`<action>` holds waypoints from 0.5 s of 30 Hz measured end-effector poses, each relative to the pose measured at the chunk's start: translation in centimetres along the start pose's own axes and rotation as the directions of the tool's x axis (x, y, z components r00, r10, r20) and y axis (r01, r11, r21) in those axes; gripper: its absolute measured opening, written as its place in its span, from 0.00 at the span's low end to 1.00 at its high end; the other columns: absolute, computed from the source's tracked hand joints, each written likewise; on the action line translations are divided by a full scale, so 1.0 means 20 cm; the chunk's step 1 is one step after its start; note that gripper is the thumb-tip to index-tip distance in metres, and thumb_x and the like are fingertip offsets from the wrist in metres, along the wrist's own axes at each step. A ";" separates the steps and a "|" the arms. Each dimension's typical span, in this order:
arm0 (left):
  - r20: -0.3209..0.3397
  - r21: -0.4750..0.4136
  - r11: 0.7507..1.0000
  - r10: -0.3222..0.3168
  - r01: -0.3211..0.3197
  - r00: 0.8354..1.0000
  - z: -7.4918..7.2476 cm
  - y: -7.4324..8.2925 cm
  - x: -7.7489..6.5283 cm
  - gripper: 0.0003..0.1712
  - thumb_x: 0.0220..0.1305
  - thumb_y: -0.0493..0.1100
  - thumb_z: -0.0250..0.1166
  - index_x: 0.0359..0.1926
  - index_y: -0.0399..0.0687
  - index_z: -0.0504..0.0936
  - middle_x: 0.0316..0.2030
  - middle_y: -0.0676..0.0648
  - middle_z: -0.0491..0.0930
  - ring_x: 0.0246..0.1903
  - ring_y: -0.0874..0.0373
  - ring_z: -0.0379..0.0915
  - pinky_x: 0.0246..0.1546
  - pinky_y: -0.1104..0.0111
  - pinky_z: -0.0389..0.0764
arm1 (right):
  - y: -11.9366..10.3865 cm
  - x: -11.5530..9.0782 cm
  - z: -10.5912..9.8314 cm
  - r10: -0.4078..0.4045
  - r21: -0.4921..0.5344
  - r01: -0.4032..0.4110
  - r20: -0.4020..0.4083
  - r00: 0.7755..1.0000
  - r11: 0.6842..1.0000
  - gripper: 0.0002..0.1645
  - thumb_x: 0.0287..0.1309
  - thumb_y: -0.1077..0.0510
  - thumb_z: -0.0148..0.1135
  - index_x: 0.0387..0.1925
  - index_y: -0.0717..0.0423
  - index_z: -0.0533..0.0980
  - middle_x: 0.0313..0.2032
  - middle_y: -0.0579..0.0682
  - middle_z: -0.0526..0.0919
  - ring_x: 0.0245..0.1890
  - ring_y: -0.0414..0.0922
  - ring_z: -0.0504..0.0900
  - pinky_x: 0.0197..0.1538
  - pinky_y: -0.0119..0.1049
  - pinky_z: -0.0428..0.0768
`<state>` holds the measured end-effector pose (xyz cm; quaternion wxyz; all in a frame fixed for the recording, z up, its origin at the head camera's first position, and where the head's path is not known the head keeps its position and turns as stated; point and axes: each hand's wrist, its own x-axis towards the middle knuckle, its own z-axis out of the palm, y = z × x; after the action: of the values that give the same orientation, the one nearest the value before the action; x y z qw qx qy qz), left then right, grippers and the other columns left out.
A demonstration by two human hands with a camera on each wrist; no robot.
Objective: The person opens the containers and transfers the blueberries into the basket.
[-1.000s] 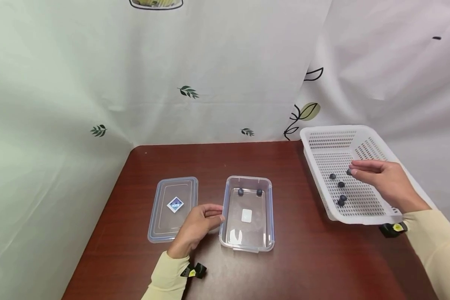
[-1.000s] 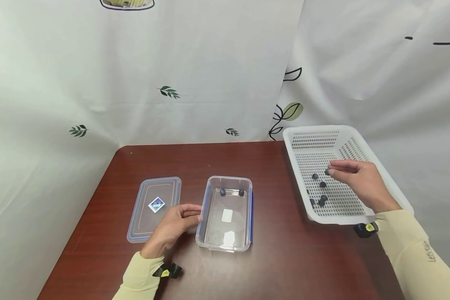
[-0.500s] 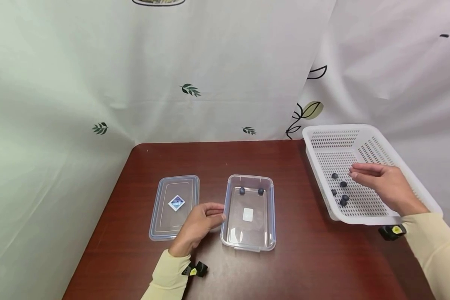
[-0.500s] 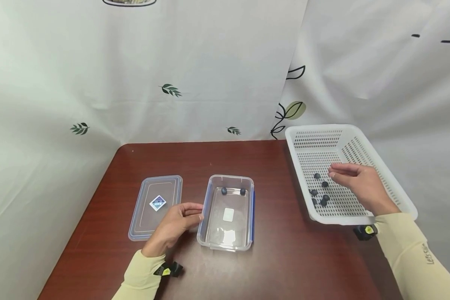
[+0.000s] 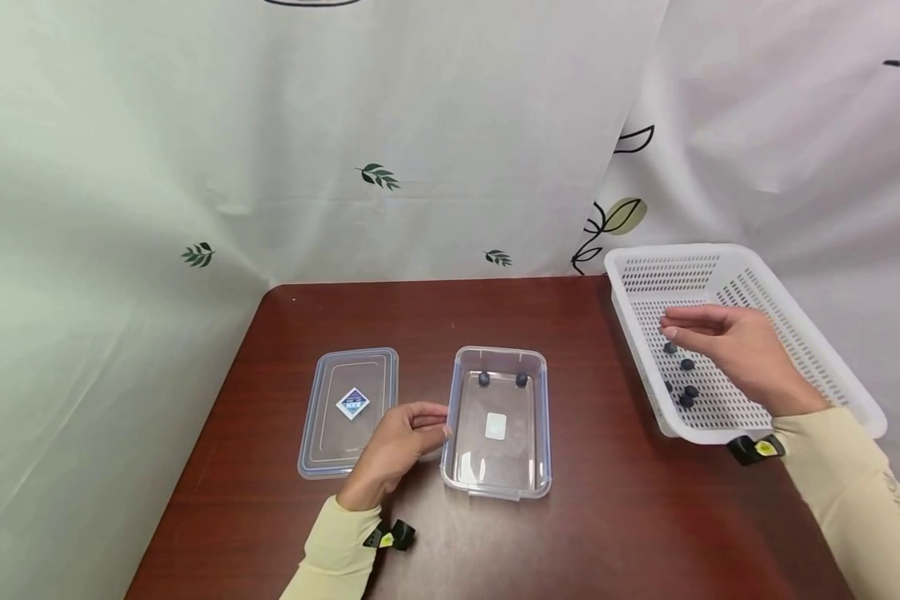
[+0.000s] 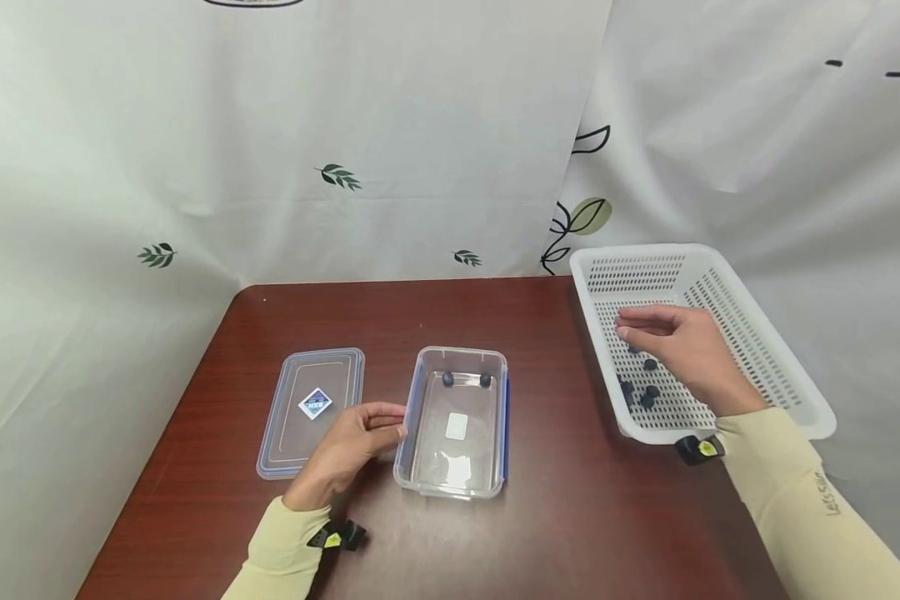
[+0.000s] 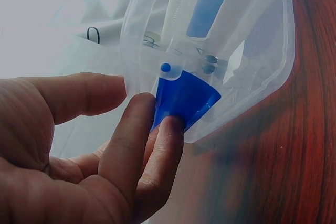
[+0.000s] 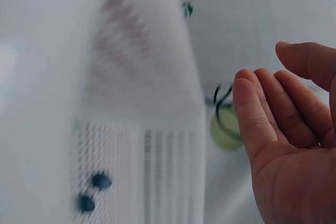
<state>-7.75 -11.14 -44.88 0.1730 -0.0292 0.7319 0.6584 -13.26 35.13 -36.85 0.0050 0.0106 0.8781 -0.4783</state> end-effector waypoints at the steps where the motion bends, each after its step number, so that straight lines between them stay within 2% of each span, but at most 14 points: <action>1: 0.002 -0.001 1.000 0.000 0.000 1.000 0.00 0.00 0.00 0.20 0.65 0.32 0.69 0.57 0.28 0.83 0.51 0.32 0.87 0.49 0.54 0.85 0.48 0.69 0.84 | -0.03 0.01 0.02 -0.013 0.007 0.013 0.003 1.000 1.000 0.30 0.65 0.49 0.75 0.63 0.61 0.82 0.40 0.20 0.89 0.42 0.22 0.87 0.47 0.15 0.77; 6: 0.000 0.003 1.000 0.004 -0.004 1.000 0.00 -0.01 0.01 0.19 0.65 0.31 0.69 0.56 0.28 0.83 0.51 0.33 0.87 0.48 0.54 0.85 0.47 0.70 0.84 | -0.13 0.03 0.12 -0.086 0.032 0.085 0.032 0.996 0.996 0.28 0.63 0.52 0.77 0.60 0.61 0.84 0.41 0.27 0.91 0.42 0.25 0.88 0.44 0.19 0.81; 9: -0.007 0.006 1.000 0.006 -0.006 1.000 0.00 -0.01 0.01 0.19 0.64 0.31 0.69 0.56 0.28 0.83 0.50 0.33 0.87 0.48 0.55 0.85 0.46 0.71 0.84 | -0.19 0.05 0.19 -0.108 0.089 0.102 0.062 0.992 0.991 0.27 0.62 0.55 0.78 0.60 0.63 0.84 0.43 0.32 0.92 0.43 0.28 0.90 0.46 0.20 0.82; 12: -0.012 0.007 1.000 0.009 -0.009 1.000 0.00 -0.01 0.01 0.19 0.64 0.31 0.69 0.55 0.28 0.83 0.49 0.34 0.87 0.47 0.55 0.84 0.46 0.71 0.84 | -0.24 0.06 0.26 -0.124 0.121 0.111 0.106 0.987 0.986 0.26 0.63 0.57 0.77 0.59 0.64 0.83 0.46 0.41 0.93 0.44 0.31 0.90 0.48 0.23 0.85; 15: -0.012 0.006 1.000 0.010 -0.010 1.000 0.00 -0.01 0.01 0.19 0.64 0.30 0.69 0.55 0.27 0.83 0.49 0.33 0.87 0.47 0.55 0.84 0.45 0.71 0.84 | -0.29 0.07 0.32 -0.146 0.102 0.130 0.162 0.976 0.986 0.25 0.64 0.56 0.76 0.59 0.63 0.83 0.50 0.53 0.92 0.44 0.30 0.90 0.48 0.24 0.85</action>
<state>-7.87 -11.09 -45.22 0.1657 -0.0290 0.7350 0.6569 -14.81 26.67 -35.51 0.0458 -0.0909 0.8505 -0.5160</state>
